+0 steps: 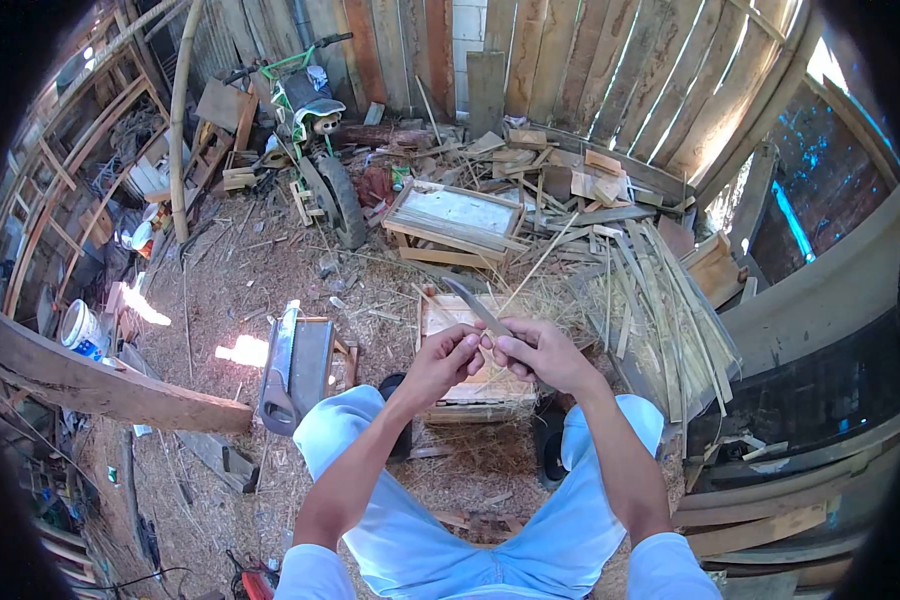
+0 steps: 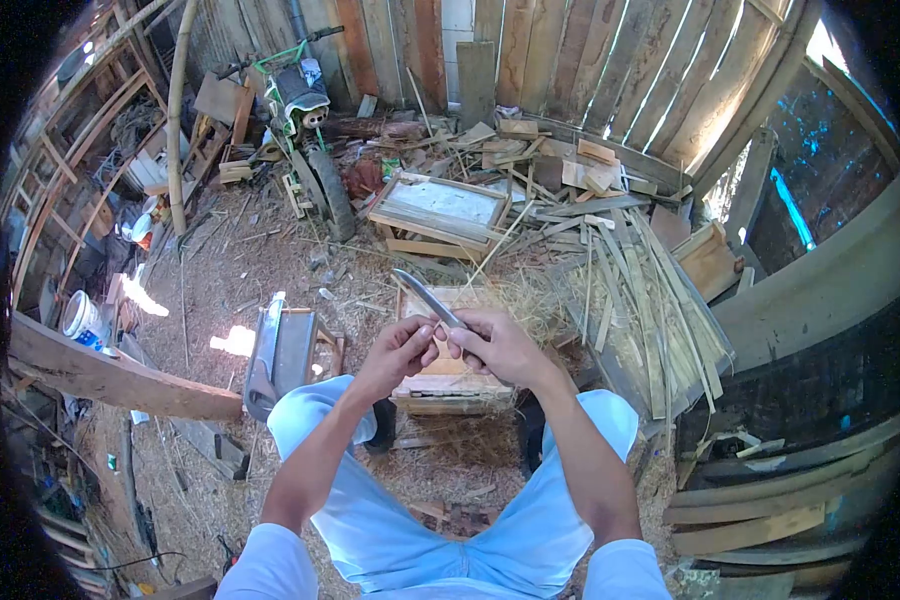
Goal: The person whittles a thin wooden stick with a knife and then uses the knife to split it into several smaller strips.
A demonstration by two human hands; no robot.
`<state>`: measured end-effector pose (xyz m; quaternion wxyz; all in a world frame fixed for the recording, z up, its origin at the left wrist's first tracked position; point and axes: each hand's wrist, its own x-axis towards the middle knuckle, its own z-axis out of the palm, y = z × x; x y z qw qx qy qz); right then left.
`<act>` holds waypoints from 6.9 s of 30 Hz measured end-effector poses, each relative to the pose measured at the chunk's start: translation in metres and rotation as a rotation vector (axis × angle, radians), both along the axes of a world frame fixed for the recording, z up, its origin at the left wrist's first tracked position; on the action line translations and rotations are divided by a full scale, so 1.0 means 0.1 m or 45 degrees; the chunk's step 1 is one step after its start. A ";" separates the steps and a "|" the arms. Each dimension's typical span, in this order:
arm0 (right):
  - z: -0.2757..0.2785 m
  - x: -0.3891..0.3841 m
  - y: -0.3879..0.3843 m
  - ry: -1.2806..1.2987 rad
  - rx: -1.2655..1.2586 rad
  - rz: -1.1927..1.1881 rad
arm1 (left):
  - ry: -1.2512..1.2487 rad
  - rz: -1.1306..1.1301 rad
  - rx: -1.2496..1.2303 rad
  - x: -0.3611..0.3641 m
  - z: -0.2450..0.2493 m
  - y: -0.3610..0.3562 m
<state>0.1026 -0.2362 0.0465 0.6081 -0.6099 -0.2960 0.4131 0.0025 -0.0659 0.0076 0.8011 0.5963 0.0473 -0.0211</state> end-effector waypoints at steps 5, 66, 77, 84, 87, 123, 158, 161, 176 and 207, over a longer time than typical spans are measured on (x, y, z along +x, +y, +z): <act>-0.05 0.02 -0.01 0.218 0.023 0.060 | 0.025 -0.031 -0.026 -0.01 -0.01 0.01; 0.14 0.40 -0.49 0.322 0.092 -0.010 | -0.017 -0.178 0.032 -0.18 -0.06 -0.09; 0.04 0.92 -1.07 0.315 0.496 -0.778 | 0.086 -0.069 0.017 -0.22 -0.21 0.19; -0.26 0.31 -0.30 -0.816 -0.234 -0.434 | 0.061 0.119 0.063 0.04 -0.16 0.16; -0.32 0.22 -0.16 -1.324 -0.410 -0.434 | 0.070 0.214 0.015 0.17 -0.23 0.16; 0.02 0.62 -0.59 0.506 0.104 -0.193 | 0.087 -0.150 0.103 -0.07 -0.02 -0.19; -0.22 0.01 0.02 0.447 -0.035 -0.014 | 0.128 -0.033 -0.081 0.09 -0.11 -0.05; -0.08 0.08 -0.09 0.440 -0.018 -0.145 | 0.126 -0.093 -0.042 0.03 -0.08 -0.10; 0.03 0.25 -0.38 0.549 0.034 -0.122 | 0.153 -0.184 -0.077 -0.13 -0.11 -0.09; -0.09 0.10 -0.15 0.540 -0.077 -0.018 | -0.052 0.056 0.233 0.08 -0.14 -0.19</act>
